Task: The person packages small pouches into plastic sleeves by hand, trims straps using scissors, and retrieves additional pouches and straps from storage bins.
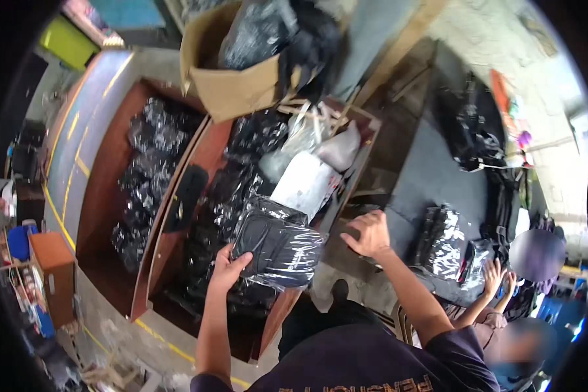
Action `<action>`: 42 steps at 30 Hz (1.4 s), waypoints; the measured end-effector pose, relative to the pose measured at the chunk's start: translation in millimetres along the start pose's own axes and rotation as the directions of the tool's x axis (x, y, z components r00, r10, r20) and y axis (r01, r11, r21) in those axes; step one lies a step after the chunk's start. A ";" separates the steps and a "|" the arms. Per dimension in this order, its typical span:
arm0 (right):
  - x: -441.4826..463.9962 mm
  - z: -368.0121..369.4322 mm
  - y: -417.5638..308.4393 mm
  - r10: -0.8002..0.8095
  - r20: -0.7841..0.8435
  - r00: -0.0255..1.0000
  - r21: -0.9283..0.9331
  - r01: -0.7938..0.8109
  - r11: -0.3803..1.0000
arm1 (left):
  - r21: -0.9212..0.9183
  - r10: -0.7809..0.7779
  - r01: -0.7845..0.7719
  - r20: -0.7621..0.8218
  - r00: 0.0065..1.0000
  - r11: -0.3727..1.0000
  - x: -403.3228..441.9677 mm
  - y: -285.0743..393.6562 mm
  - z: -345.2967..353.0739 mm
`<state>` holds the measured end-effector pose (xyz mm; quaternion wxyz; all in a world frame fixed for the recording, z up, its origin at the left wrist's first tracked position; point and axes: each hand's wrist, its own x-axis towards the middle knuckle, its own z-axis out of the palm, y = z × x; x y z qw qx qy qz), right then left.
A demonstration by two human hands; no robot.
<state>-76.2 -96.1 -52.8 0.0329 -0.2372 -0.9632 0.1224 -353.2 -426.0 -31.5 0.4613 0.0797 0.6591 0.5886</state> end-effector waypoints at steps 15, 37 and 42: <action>-132.4 -146.6 17.1 0.117 0.679 0.725 0.553 -0.400 -0.731 | 0.271 0.801 -0.759 -0.094 0.591 0.592 -95.9 27.0 340.5; -251.5 -162.5 76.5 0.628 0.604 0.490 0.675 0.103 -0.730 | 0.002 0.701 -0.711 0.165 0.693 0.703 -10.2 122.6 379.4; -245.7 -123.6 56.0 0.514 0.691 0.509 0.652 -0.130 -0.747 | -0.143 0.577 -0.563 0.307 0.756 0.814 6.2 128.9 379.2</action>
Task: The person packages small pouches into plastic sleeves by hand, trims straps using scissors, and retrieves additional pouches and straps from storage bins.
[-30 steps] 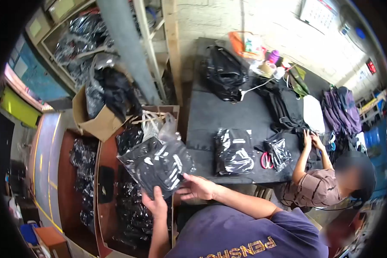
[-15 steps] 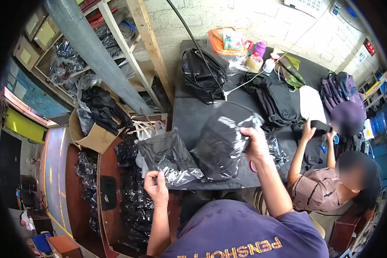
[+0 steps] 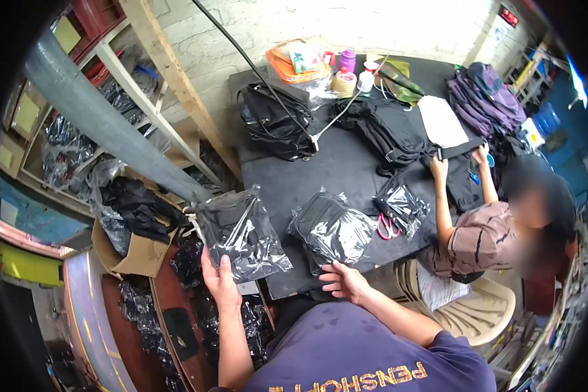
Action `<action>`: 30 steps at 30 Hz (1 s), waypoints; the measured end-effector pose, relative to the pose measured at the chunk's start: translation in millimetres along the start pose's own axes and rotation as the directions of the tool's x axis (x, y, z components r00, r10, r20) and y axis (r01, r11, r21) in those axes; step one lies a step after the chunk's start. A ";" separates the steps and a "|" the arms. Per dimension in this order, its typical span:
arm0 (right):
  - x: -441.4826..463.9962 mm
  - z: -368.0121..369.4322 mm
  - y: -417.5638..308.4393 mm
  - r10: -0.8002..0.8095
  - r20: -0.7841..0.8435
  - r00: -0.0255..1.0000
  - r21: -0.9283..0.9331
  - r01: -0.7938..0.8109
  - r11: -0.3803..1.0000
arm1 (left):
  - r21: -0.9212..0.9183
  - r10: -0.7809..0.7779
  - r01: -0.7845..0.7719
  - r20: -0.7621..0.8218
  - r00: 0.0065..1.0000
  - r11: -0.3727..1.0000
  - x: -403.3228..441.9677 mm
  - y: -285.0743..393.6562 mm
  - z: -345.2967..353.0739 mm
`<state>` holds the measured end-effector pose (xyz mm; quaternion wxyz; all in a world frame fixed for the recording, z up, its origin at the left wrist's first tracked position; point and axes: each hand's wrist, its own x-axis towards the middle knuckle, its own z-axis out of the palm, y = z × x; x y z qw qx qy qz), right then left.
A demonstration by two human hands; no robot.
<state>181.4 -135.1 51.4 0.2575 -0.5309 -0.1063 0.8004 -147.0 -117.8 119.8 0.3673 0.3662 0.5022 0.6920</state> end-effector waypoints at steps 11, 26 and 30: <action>-83.5 39.9 -145.2 -0.029 0.423 0.906 -0.040 0.051 0.998 | 0.138 0.218 -0.542 0.812 0.541 0.829 50.8 64.5 52.4; 6.9 -75.3 -101.7 -0.589 -0.018 0.808 -0.608 0.459 0.648 | 0.269 -0.484 0.417 0.275 0.831 0.868 -36.2 -111.0 144.4; 2.9 -62.1 -94.7 -0.560 0.139 0.817 -0.544 0.535 0.646 | 0.407 -0.435 0.293 0.320 0.841 0.865 -33.6 -158.0 126.8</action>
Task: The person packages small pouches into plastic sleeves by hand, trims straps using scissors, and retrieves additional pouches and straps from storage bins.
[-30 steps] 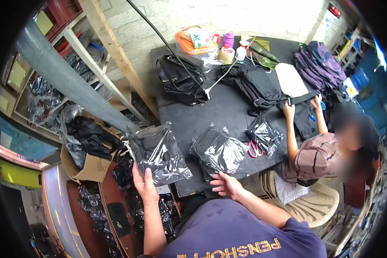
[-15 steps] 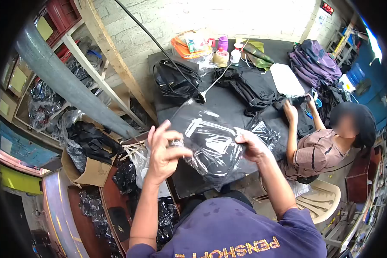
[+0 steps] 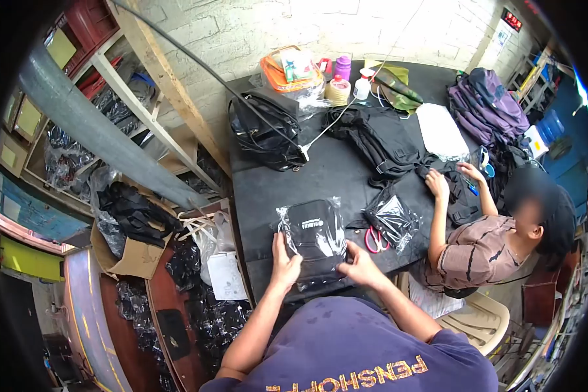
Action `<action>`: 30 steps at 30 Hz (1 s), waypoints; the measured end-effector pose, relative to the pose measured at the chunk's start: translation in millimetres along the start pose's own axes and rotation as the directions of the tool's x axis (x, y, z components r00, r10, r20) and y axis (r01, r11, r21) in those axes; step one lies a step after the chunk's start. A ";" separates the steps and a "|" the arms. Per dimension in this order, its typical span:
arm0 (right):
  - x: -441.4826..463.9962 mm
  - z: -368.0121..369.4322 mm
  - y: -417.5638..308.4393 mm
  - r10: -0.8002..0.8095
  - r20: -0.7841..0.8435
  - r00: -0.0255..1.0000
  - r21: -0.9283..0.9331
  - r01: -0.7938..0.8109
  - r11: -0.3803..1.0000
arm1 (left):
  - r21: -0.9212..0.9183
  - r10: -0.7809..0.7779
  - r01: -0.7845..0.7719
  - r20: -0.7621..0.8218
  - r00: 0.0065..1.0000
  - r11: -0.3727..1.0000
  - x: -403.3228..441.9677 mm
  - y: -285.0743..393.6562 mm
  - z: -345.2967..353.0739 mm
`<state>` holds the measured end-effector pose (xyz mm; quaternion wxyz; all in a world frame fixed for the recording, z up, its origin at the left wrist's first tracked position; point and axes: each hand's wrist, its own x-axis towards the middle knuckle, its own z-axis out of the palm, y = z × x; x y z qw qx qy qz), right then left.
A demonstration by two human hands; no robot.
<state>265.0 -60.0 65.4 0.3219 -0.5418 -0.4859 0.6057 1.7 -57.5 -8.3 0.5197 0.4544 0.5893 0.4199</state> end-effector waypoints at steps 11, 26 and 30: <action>73.6 12.3 -35.5 -0.012 -0.110 0.994 -0.022 0.009 1.000 | -0.353 -0.291 0.295 0.067 0.954 0.888 23.8 65.5 6.0; 90.9 28.3 1.4 -0.189 -0.224 0.956 -0.509 0.051 0.859 | 0.063 0.068 -0.056 -0.206 0.976 0.996 25.9 -3.9 41.1; 97.0 29.2 19.6 -0.308 -0.247 0.919 -0.526 0.140 0.839 | 0.280 -0.001 0.061 -0.209 0.978 0.958 26.0 -13.4 38.5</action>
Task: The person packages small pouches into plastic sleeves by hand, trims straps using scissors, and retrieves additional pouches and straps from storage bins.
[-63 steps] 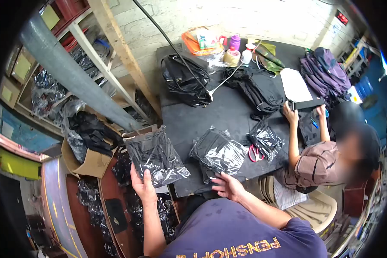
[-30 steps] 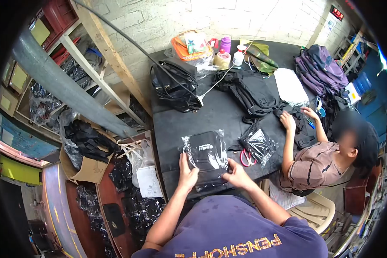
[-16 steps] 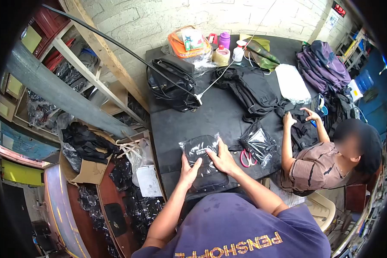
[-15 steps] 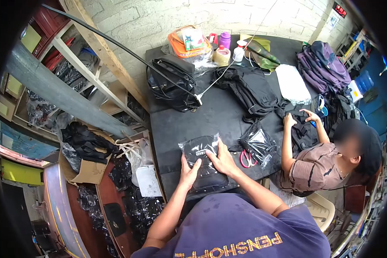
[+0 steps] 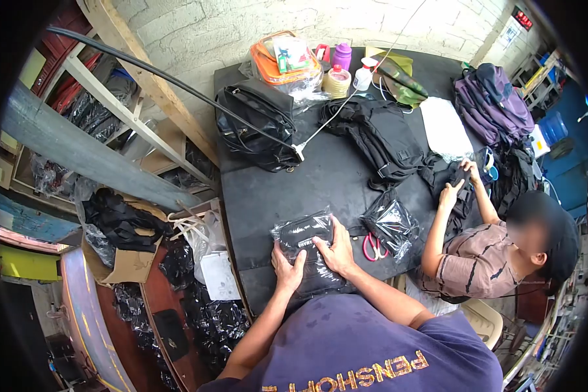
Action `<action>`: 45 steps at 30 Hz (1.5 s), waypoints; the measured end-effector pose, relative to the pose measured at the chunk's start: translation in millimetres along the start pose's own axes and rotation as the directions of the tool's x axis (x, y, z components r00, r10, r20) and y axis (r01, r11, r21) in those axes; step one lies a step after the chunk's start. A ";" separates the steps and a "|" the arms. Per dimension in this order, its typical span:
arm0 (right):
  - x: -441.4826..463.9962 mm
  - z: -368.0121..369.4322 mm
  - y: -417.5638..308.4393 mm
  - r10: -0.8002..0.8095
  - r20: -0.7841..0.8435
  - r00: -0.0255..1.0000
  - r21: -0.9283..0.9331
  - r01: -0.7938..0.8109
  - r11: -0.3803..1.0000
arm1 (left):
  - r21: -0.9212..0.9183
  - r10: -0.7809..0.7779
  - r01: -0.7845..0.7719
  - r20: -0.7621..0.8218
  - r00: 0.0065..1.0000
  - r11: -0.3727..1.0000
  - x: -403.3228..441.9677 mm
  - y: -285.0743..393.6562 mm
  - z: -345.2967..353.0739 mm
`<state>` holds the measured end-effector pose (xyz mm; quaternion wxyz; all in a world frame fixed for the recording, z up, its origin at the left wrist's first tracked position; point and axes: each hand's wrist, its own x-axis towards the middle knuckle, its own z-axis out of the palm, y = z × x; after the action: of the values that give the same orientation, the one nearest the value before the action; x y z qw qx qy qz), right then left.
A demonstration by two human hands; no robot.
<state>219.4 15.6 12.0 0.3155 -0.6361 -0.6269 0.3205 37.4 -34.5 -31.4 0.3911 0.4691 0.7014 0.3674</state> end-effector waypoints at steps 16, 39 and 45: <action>29.9 -57.1 74.8 -0.257 0.348 0.901 -0.698 0.433 0.571 | 0.773 0.500 -0.468 0.229 0.835 0.428 5.1 -33.2 -101.1; 5.5 -74.0 -62.7 -0.343 0.746 0.570 -0.227 0.703 0.674 | 0.336 0.062 -0.262 0.504 0.861 0.905 1.8 126.2 -63.7; -1.6 -85.7 -86.8 -0.460 0.668 0.585 -0.019 0.631 0.775 | 0.219 0.385 -0.562 0.532 0.754 0.798 -17.5 127.9 -71.5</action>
<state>236.6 15.3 132.8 0.0865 -0.2995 -0.8958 0.3167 25.3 -24.6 115.3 0.3438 0.7714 0.4983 0.1963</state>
